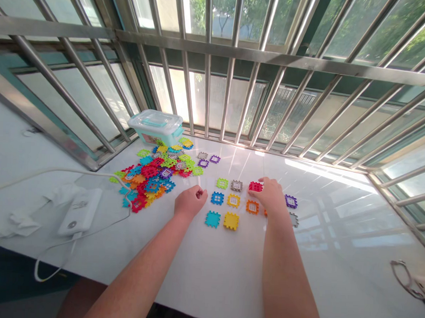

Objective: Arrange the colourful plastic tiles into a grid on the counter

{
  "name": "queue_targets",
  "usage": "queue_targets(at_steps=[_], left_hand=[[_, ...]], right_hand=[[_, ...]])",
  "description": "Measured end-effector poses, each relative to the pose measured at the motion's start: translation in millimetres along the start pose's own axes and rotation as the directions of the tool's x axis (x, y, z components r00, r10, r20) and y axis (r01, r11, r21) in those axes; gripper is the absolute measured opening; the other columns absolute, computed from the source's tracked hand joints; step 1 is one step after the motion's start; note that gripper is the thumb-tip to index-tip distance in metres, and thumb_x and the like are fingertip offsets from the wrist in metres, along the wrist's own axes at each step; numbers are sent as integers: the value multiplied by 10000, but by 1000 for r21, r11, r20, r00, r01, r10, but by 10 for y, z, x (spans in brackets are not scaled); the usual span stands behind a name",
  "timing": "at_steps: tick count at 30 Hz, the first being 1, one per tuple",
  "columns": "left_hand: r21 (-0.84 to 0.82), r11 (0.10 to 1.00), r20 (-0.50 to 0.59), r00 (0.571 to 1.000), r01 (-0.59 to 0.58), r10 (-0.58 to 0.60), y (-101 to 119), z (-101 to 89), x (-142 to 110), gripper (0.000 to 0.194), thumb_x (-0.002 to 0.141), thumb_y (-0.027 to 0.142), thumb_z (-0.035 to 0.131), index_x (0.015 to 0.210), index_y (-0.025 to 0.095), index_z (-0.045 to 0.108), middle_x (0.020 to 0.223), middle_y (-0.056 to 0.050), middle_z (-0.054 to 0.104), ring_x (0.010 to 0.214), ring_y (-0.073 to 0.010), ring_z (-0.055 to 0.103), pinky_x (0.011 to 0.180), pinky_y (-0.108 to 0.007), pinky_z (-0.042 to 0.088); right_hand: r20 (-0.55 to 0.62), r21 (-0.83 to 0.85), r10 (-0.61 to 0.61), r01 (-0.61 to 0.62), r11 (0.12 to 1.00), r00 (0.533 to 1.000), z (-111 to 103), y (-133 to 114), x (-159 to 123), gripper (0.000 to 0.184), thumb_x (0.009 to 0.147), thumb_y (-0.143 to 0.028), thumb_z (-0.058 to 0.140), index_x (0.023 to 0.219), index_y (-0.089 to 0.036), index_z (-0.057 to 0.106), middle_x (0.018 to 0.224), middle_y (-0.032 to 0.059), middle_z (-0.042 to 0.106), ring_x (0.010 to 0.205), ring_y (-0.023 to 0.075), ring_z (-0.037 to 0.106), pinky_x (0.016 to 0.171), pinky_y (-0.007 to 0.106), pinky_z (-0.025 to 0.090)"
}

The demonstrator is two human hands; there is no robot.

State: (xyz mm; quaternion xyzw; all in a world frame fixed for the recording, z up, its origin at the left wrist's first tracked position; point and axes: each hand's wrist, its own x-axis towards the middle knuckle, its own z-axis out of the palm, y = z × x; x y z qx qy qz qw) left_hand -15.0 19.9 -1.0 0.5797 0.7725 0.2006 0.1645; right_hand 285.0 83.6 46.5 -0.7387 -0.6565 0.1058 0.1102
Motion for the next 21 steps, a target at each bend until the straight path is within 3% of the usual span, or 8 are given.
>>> queue_targets(at_steps=[21], left_hand=[[13,1000,1,1000,5,-5,-9,10,9,269,963,493,556,848,289,689,865,-16,766,818,-209,662,646,-289,328]], right_hand=[[0,56,-63,63,996,998,100,63,61,543,806,-394,791,1307,-250,640,1290,106,655,1158,304,618,919,377,476]])
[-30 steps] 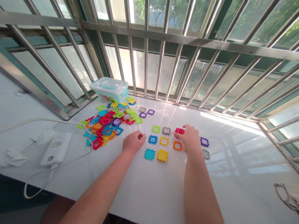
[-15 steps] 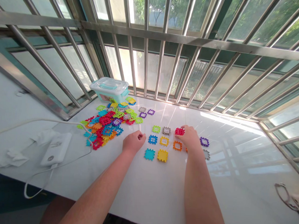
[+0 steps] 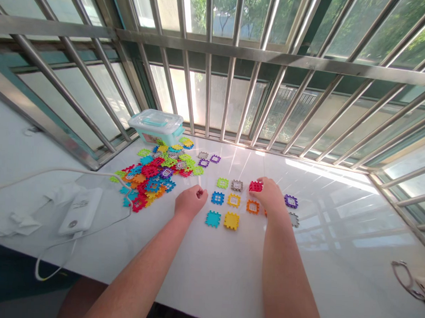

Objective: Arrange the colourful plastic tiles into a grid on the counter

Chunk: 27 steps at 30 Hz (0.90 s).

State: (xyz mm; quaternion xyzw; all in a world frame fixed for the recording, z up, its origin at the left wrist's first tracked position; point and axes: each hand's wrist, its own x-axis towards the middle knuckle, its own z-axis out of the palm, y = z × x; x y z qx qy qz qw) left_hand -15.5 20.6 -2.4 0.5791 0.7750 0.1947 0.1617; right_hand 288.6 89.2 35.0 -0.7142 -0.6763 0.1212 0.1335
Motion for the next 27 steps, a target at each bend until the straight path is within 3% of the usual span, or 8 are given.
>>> queue_targets(at_steps=[12,19,23,27], left_hand=[[-14,1000,-12,1000,-5,5,2,8,-1,268,959,486,557,813,285,659,851,-6,764,786,-204,658,629,-294,310],[-8,1000,-7,1000,-6,5,17,-8,-8,258,960,475,566,817,278,653,864,-1,769,782,-193,649,627,-295,293],[4,1000,12,1000,3,-3,31,-20,-14,250,971,464,560,849,274,668,887,-6,774,797,-187,652,644,-291,307],[17,1000,6,1000,3,-3,43,-21,-16,246,968,463,562,847,278,669,876,4,771,787,-183,656,632,-296,303]], right_hand=[[11,21,-23,23,1000,1000,18,25,26,556,809,-360,795,1327,-250,623,1309,94,652,1172,289,612,968,369,466],[9,17,7,-7,1000,1000,-31,-34,-33,631,810,-434,808,1376,-249,597,1342,114,628,1204,318,591,941,388,475],[-44,8,-19,20,1000,999,-90,-94,-68,696,802,-503,817,1403,-237,585,1367,136,603,1236,358,557,971,434,472],[-185,22,-129,135,991,974,-134,-311,-123,580,865,-507,769,1350,-228,616,1366,144,599,1240,368,541,1003,472,465]])
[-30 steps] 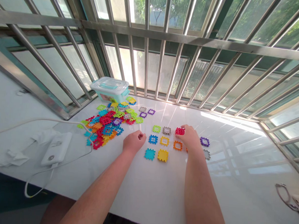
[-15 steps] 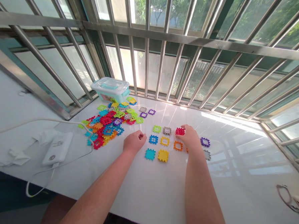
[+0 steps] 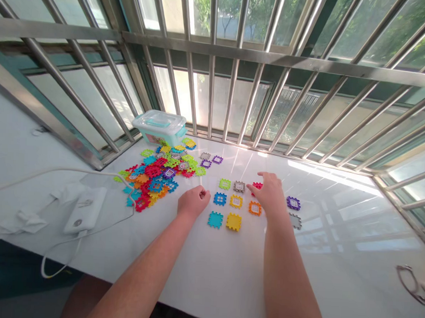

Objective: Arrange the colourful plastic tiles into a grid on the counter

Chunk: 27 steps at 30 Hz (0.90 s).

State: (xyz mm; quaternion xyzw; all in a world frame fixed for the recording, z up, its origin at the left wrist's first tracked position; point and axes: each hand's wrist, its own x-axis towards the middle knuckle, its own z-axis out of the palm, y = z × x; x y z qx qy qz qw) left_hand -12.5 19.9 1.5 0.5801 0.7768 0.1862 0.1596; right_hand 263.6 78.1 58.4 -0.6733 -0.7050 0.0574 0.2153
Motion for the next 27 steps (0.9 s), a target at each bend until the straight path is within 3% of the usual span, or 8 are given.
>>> queue_targets(at_steps=[4,11,20,24,27], left_hand=[[6,1000,-12,1000,7,-7,6,8,5,249,956,469,572,825,282,671,852,11,765,788,-190,667,624,-301,308],[5,1000,0,1000,-8,8,6,5,5,243,966,455,564,855,280,690,889,-8,777,823,-202,690,674,-293,379],[25,1000,55,998,-11,10,4,-37,20,271,979,447,545,877,278,731,929,-47,788,884,-246,727,734,-307,449],[27,999,89,996,21,-23,10,-49,27,262,975,419,548,930,272,760,963,-74,794,917,-262,734,764,-322,468],[20,1000,95,995,20,-22,9,-49,28,287,976,447,549,939,264,767,983,-82,797,924,-258,734,768,-324,469]], right_hand=[[-61,24,-174,176,984,983,86,-374,-66,389,955,-425,675,1294,-237,646,1326,129,630,1211,338,553,998,466,480],[109,-11,-326,329,944,939,505,-972,-81,311,990,-384,650,1265,-242,670,1311,117,657,1233,317,546,985,446,487],[286,-18,-310,329,944,906,1010,-1685,368,404,970,-455,700,1287,-226,603,1303,137,643,1236,303,553,987,418,482],[294,-35,-274,297,954,916,1194,-1782,484,482,951,-526,718,1282,-206,577,1324,164,626,1243,316,560,959,414,495],[304,-43,-272,298,954,913,1258,-1755,515,425,949,-447,731,1260,-202,575,1306,157,640,1222,309,582,957,399,492]])
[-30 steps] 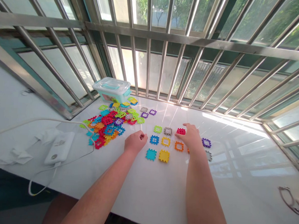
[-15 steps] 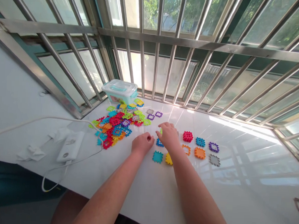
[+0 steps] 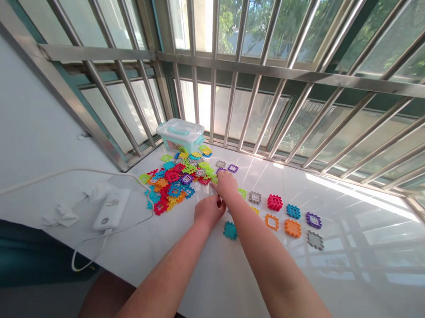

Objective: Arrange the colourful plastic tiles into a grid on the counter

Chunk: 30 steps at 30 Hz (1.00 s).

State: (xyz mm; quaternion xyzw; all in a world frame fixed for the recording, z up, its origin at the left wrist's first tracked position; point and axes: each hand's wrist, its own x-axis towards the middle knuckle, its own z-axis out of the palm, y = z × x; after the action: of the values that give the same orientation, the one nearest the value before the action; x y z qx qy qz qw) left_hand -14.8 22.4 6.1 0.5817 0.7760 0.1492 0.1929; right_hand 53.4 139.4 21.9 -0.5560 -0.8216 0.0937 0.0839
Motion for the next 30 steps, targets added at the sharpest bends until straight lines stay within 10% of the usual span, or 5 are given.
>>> queue_targets(at_steps=[10,17,30], left_hand=[[9,1000,-49,999,-15,16,-5,22,5,287,970,470,553,837,274,715,918,-47,789,870,-239,729,717,-312,449],[33,999,-72,997,-24,27,9,29,-10,264,975,441,540,881,281,727,944,-39,791,885,-230,724,731,-308,461],[47,999,-71,997,-10,14,10,40,-3,284,978,448,527,943,290,761,956,-58,788,892,-249,725,750,-321,475]], right_hand=[[100,2,55,-56,998,993,-147,105,-171,484,924,-560,727,1218,-203,589,1124,141,728,1076,302,675,902,376,484],[120,-16,-208,211,977,971,-186,315,-159,523,821,-385,846,1273,-254,616,1295,85,678,1205,270,611,957,338,486],[113,17,-278,278,960,954,-171,417,-198,468,852,-342,845,1256,-258,624,1276,78,687,1190,262,611,951,349,478]])
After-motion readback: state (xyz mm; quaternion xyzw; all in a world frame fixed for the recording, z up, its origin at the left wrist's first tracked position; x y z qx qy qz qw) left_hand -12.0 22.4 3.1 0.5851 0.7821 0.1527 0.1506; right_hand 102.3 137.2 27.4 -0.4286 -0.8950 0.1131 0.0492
